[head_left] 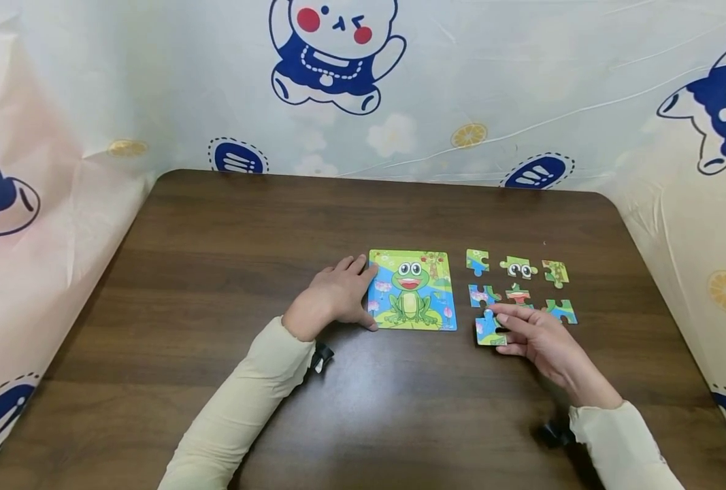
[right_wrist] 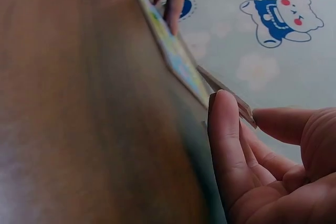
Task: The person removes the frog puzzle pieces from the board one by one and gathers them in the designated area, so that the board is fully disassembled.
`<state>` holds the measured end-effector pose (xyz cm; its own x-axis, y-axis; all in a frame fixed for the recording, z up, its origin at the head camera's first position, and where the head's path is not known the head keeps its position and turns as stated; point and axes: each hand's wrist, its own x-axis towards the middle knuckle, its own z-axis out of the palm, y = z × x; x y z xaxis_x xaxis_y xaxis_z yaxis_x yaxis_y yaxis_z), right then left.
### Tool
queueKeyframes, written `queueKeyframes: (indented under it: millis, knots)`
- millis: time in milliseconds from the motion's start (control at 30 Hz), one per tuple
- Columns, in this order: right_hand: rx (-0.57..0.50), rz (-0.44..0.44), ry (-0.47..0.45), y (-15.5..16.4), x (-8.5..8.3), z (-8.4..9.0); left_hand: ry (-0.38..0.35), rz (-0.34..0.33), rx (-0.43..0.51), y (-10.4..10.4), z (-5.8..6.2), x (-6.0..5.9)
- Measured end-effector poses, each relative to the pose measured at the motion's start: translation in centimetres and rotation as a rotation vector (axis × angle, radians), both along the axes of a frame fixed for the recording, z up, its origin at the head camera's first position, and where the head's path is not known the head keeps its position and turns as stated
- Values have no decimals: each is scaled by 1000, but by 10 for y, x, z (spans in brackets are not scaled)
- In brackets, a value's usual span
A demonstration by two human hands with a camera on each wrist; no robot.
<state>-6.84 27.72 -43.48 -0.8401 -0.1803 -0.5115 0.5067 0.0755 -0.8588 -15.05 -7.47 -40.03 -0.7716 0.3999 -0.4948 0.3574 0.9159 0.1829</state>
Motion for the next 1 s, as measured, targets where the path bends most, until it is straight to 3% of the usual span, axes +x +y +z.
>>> queueKeyframes:
  millis: [333,600,1000]
  knots:
    - [87,56,31,1,3,-8,-7,2,4,0,-1,0]
    - [144,38,15,3,4,-3,-4,-2,5,1,0,0]
    - [58,13,38,7,4,5,1,-4,-3,0,-2,0]
